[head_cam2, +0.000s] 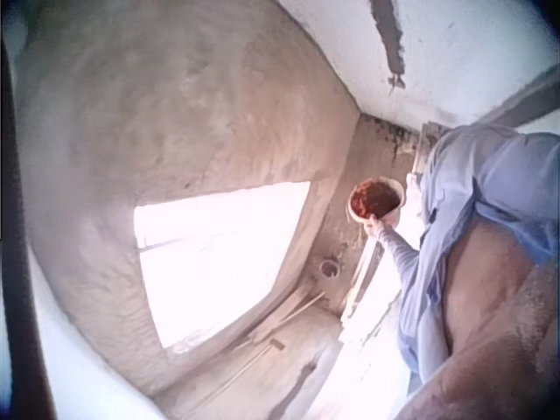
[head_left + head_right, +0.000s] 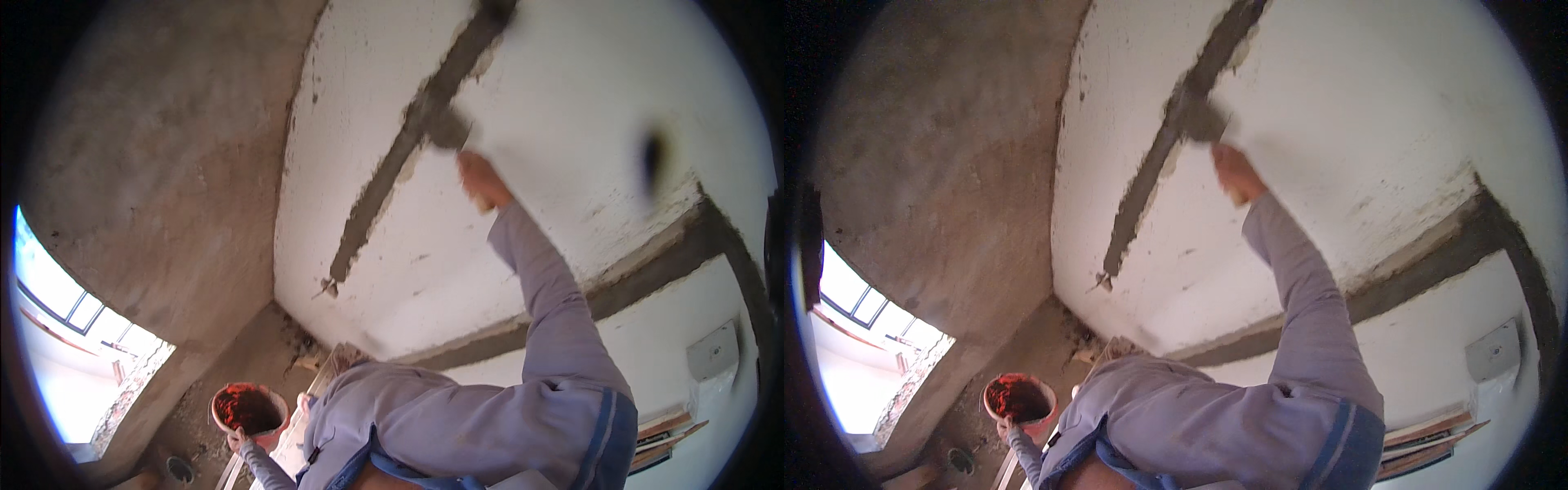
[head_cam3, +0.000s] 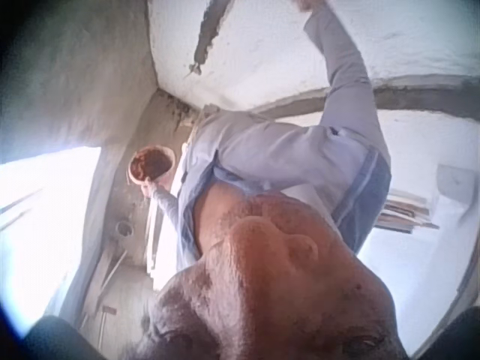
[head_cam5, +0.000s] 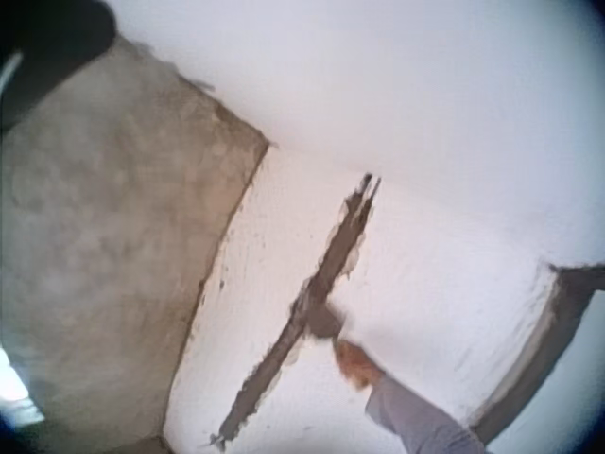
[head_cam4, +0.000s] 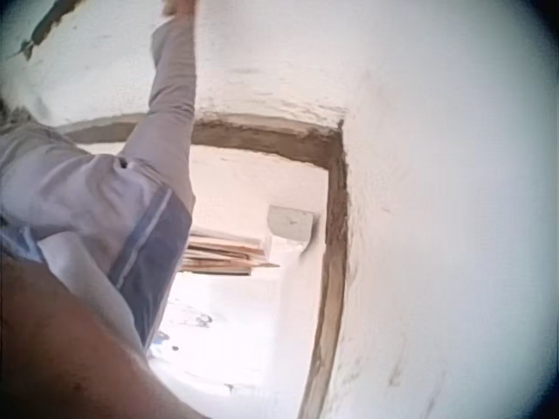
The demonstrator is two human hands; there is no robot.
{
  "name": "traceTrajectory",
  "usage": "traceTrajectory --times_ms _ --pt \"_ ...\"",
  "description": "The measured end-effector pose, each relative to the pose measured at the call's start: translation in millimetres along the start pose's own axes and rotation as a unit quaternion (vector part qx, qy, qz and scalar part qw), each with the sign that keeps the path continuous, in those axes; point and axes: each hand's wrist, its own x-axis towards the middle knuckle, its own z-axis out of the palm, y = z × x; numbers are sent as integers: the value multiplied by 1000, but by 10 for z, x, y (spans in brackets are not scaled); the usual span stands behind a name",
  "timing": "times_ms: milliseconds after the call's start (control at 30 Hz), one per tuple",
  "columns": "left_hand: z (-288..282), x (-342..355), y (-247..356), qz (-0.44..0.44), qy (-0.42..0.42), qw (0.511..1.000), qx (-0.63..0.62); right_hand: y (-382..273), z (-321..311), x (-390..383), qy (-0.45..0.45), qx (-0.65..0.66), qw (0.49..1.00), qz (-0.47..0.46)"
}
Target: The person applies plaster from a bucket onto a gap in the ceiling using a trowel.
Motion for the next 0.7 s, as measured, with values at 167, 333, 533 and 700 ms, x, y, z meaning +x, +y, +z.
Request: traceTrajectory --times_ms 167,333,533,700 --pt "96 -79 524 38 9 999 35 -391 -346 362 103 113 988 6" --pt "256 38 757 23 -36 998 40 24 527 288 52 33 997 52" --pt "603 -206 1106 30 -41 998 42 1443 2140 -143 10 -88 996 -2" --pt "589 -460 1215 8 -46 999 18 1329 2240 -583 -173 40 977 115"
